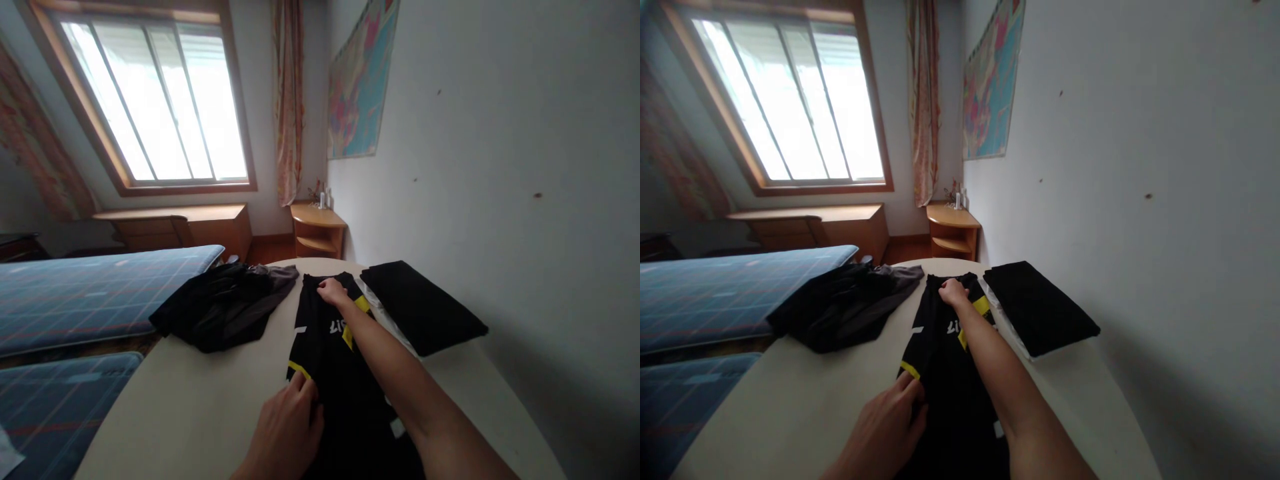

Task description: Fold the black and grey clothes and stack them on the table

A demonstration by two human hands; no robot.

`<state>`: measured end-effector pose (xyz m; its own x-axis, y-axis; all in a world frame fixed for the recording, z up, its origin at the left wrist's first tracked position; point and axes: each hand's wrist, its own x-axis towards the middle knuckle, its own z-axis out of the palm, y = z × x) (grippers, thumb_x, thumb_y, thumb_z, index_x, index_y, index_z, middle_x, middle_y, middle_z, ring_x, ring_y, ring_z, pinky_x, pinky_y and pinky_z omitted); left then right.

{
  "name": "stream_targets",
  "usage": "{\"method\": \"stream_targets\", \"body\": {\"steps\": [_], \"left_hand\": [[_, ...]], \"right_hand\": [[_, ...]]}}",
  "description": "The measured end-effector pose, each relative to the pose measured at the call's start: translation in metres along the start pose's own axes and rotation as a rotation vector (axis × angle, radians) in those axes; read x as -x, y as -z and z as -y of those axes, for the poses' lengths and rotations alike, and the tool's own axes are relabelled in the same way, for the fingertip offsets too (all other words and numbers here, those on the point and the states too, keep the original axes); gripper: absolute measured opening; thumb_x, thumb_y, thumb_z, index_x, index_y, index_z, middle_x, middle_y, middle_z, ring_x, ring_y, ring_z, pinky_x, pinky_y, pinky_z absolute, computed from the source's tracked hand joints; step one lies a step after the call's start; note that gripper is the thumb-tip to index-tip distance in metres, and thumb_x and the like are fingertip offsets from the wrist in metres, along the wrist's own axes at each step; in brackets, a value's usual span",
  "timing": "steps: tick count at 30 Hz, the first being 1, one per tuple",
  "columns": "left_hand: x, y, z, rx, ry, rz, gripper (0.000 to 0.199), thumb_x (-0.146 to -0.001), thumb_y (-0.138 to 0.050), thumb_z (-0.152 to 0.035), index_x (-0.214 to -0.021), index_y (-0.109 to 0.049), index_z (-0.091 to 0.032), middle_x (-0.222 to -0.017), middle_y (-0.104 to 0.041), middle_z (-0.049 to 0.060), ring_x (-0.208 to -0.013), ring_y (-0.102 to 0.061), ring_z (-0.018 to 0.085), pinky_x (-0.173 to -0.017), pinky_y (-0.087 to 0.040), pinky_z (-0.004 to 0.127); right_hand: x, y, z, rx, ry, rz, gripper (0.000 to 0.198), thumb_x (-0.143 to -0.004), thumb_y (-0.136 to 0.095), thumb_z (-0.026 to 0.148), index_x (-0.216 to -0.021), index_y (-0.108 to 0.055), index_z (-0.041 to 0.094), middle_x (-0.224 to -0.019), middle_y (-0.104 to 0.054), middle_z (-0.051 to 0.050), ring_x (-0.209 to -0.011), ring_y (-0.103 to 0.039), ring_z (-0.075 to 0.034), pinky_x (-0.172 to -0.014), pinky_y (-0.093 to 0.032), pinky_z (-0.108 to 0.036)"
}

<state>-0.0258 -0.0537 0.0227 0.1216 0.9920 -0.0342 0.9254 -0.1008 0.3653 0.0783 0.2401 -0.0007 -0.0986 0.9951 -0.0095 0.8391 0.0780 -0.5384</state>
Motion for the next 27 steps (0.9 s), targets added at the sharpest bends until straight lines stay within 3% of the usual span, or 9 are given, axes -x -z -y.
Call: {"method": "stream_targets", "body": {"steps": [5,9,14,17,20,23,27], "left_hand": [[-0.001,0.003,0.001,0.124,0.007,-0.029,0.035,-0.079,-0.044,0.001,-0.097,-0.06,-0.023,-0.108,-0.066,0.003,-0.086,-0.069,0.017,-0.077,-0.05,0.026],[-0.002,0.001,0.001,0.314,-0.074,-0.143,0.026,-0.089,-0.043,-0.007,-0.099,-0.061,-0.023,-0.107,-0.066,0.004,-0.089,-0.067,0.017,-0.081,-0.051,0.027],[-0.004,-0.013,0.003,0.372,-0.129,-0.098,0.027,-0.088,-0.05,-0.01,-0.106,-0.064,-0.024,-0.111,-0.068,0.005,-0.093,-0.068,0.018,-0.084,-0.054,0.029],[-0.006,-0.019,0.005,0.341,-0.179,-0.065,0.041,-0.087,-0.044,-0.003,-0.114,-0.066,-0.025,-0.117,-0.068,0.006,-0.1,-0.069,0.018,-0.089,-0.055,0.029],[-0.009,-0.023,0.009,0.205,-0.27,-0.033,0.054,-0.084,-0.041,0.004,-0.116,-0.069,-0.028,-0.126,-0.065,0.004,-0.106,-0.068,0.019,-0.092,-0.055,0.03],[-0.012,-0.026,0.014,0.012,-0.386,-0.042,0.048,-0.085,-0.047,0.003,-0.11,-0.072,-0.03,-0.134,-0.061,0.003,-0.113,-0.064,0.023,-0.094,-0.056,0.035],[-0.013,-0.023,0.02,-0.088,-0.537,-0.044,0.039,-0.087,-0.051,0.0,-0.108,-0.07,-0.027,-0.138,-0.058,0.003,-0.116,-0.062,0.023,-0.095,-0.056,0.036]], "right_hand": [[0.001,0.01,0.004,-0.061,0.052,-0.066,0.029,-0.083,-0.061,0.027,-0.108,-0.076,0.024,-0.111,-0.076,-0.005,-0.109,-0.068,-0.022,-0.091,-0.05,-0.028],[-0.003,0.017,0.006,-0.103,0.103,-0.101,0.031,-0.086,-0.058,0.025,-0.113,-0.073,0.024,-0.109,-0.076,-0.003,-0.103,-0.07,-0.018,-0.087,-0.051,-0.023],[-0.007,0.005,-0.003,-0.099,0.123,-0.032,0.035,-0.084,-0.06,0.015,-0.116,-0.072,0.021,-0.113,-0.075,-0.004,-0.104,-0.07,-0.017,-0.089,-0.051,-0.022],[-0.009,-0.003,-0.007,-0.087,0.143,0.008,0.031,-0.091,-0.056,0.015,-0.117,-0.071,0.021,-0.12,-0.072,-0.005,-0.111,-0.066,-0.018,-0.095,-0.05,-0.025],[-0.01,-0.005,-0.007,-0.072,0.165,0.034,0.025,-0.098,-0.057,0.027,-0.12,-0.066,0.02,-0.126,-0.065,-0.008,-0.111,-0.064,-0.021,-0.096,-0.052,-0.037],[-0.011,-0.006,-0.007,-0.055,0.17,0.045,0.033,-0.097,-0.06,0.038,-0.124,-0.06,0.018,-0.127,-0.061,-0.009,-0.106,-0.063,-0.022,-0.09,-0.055,-0.045],[-0.009,-0.009,-0.006,-0.051,0.138,0.003,0.021,-0.091,-0.065,0.023,-0.11,-0.07,0.016,-0.117,-0.069,-0.011,-0.11,-0.064,-0.023,-0.097,-0.05,-0.034]]}}
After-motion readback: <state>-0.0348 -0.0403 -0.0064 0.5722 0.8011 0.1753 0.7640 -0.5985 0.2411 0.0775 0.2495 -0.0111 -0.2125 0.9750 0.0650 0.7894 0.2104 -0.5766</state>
